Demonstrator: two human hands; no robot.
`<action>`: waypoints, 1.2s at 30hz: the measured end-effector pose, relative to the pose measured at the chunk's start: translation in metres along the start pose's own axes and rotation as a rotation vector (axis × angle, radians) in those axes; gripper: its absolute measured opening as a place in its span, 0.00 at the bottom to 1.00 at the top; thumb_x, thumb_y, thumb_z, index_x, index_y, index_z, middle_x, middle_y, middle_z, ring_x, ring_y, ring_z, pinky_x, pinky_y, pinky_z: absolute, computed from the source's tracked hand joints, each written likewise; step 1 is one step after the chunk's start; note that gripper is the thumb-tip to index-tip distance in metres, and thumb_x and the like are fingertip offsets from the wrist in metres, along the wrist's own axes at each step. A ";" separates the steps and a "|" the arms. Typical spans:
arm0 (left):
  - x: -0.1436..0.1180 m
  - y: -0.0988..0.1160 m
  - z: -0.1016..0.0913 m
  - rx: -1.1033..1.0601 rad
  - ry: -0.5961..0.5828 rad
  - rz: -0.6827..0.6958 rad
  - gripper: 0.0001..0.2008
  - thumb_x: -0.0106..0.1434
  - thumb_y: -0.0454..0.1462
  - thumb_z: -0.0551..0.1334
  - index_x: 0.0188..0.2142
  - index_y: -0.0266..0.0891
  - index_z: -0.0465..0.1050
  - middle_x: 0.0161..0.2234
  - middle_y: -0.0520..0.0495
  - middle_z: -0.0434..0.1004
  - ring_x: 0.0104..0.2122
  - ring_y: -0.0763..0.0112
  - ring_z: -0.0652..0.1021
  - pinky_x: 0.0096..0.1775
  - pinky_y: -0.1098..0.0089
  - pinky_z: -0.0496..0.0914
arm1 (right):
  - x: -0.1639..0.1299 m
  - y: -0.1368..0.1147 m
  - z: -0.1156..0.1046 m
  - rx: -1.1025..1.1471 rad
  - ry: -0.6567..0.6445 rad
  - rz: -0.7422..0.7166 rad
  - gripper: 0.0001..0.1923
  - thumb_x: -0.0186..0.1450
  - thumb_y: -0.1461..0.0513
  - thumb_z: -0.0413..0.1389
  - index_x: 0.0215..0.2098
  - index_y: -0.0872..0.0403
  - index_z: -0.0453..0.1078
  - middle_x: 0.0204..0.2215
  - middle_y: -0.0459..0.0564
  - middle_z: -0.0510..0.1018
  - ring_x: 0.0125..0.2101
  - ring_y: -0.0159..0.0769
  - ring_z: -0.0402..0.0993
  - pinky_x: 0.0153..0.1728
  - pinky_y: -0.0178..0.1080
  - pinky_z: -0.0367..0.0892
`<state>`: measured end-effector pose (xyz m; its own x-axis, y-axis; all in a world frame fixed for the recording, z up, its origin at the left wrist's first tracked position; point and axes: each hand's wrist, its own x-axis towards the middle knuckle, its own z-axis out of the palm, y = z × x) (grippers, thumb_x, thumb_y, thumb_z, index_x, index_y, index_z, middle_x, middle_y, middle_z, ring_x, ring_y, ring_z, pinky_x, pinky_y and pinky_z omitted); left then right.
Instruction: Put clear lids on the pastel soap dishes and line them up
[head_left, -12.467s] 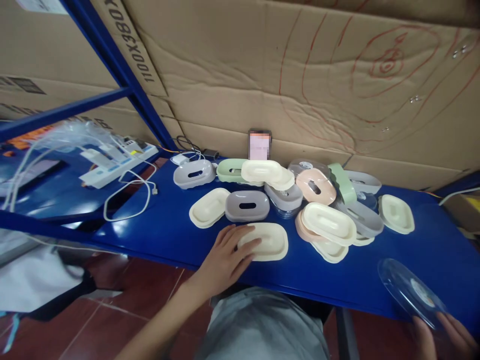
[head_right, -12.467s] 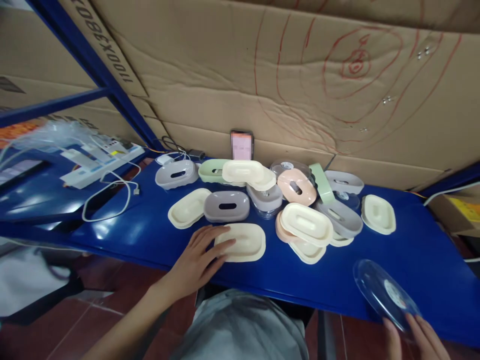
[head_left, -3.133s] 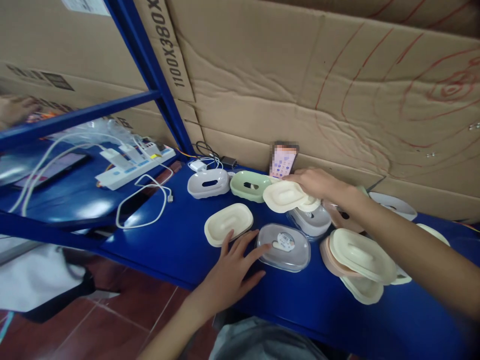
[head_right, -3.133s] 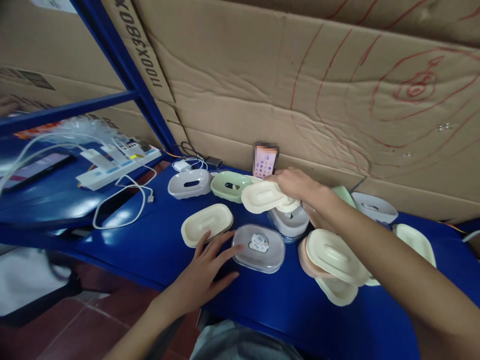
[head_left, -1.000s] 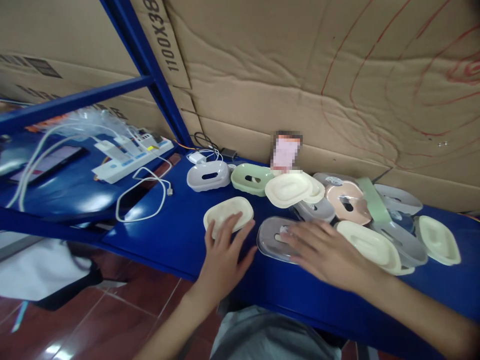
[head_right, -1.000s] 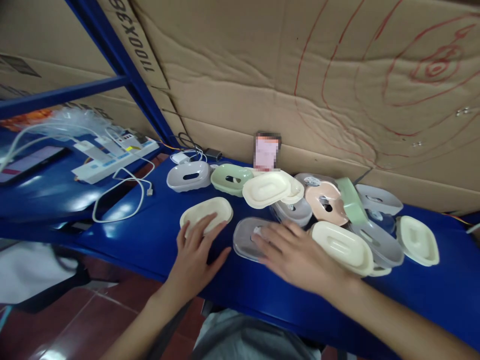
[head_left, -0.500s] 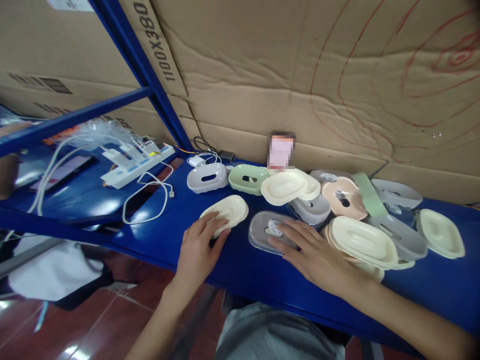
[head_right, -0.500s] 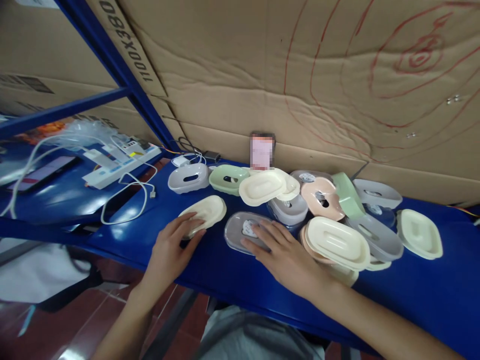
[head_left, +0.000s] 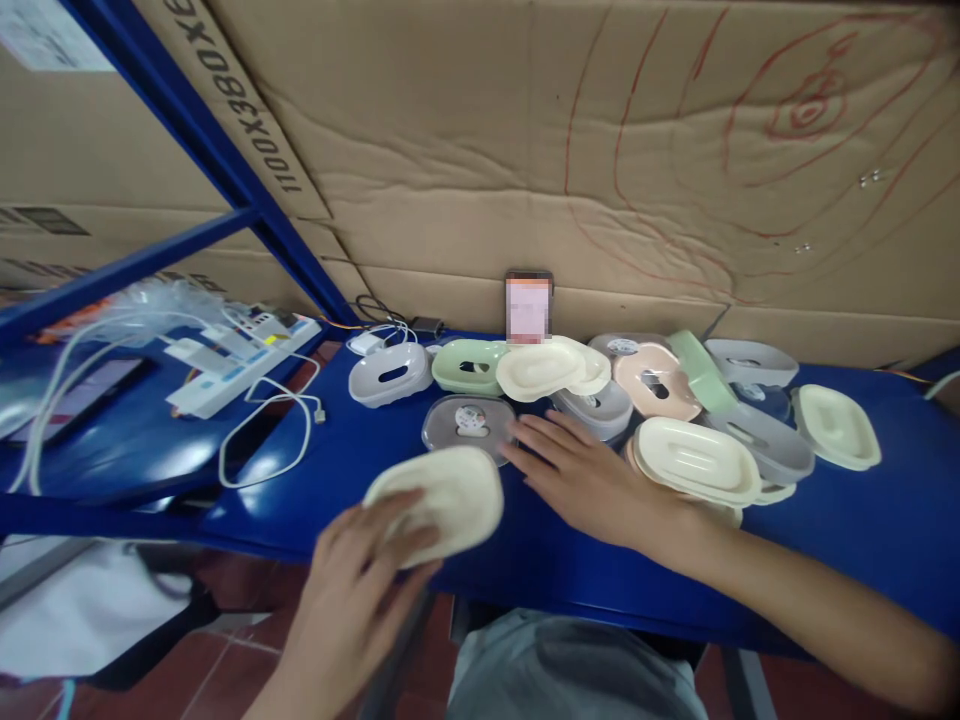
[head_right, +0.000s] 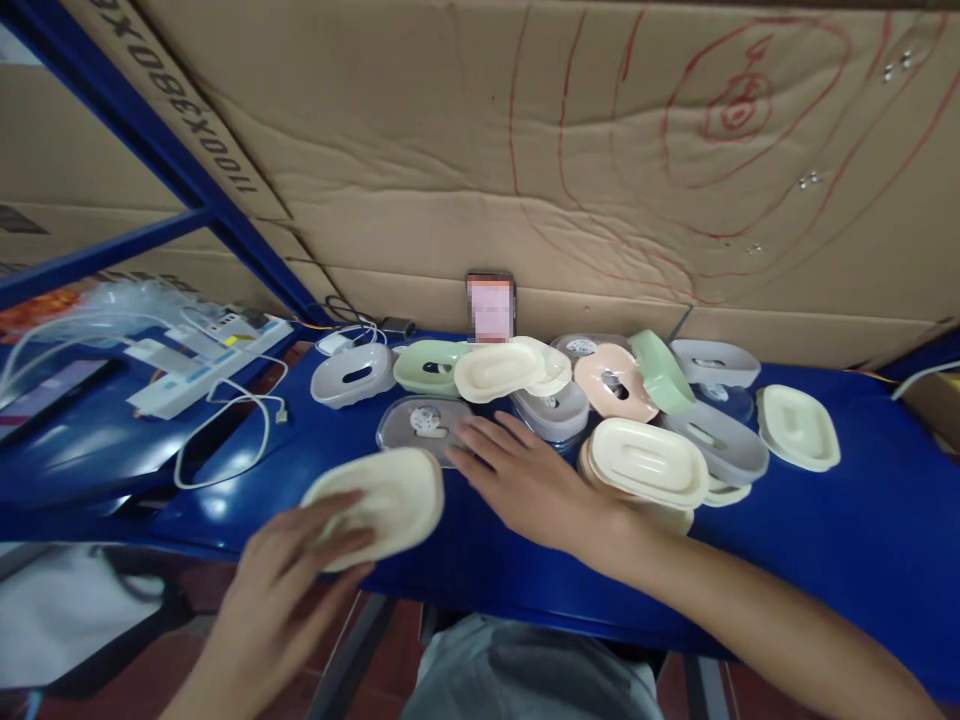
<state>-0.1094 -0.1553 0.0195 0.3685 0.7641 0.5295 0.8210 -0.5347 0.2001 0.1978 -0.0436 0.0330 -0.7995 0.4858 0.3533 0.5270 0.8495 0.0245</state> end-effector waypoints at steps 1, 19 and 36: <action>-0.002 0.005 0.004 -0.026 -0.071 0.066 0.10 0.77 0.34 0.62 0.54 0.46 0.77 0.60 0.43 0.79 0.61 0.57 0.78 0.65 0.55 0.65 | -0.020 0.001 -0.011 -0.009 0.028 0.037 0.26 0.77 0.65 0.54 0.72 0.56 0.65 0.70 0.59 0.71 0.70 0.49 0.67 0.72 0.56 0.62; 0.038 0.065 0.086 -0.202 -0.249 0.133 0.06 0.76 0.38 0.64 0.50 0.45 0.78 0.62 0.41 0.79 0.59 0.55 0.80 0.64 0.48 0.68 | -0.212 -0.002 -0.036 -0.162 0.304 0.561 0.17 0.75 0.63 0.59 0.61 0.49 0.75 0.54 0.54 0.84 0.57 0.51 0.80 0.57 0.52 0.69; 0.024 0.098 0.089 -0.215 -0.079 0.213 0.11 0.76 0.36 0.62 0.55 0.45 0.77 0.62 0.45 0.79 0.65 0.58 0.74 0.74 0.51 0.53 | -0.184 -0.019 -0.019 -0.084 0.230 0.625 0.26 0.77 0.61 0.56 0.72 0.49 0.65 0.66 0.56 0.77 0.68 0.52 0.71 0.68 0.56 0.60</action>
<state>0.0189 -0.1568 -0.0216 0.5624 0.6477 0.5141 0.6133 -0.7437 0.2660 0.3407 -0.1530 -0.0147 -0.2598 0.8170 0.5149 0.8988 0.3995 -0.1803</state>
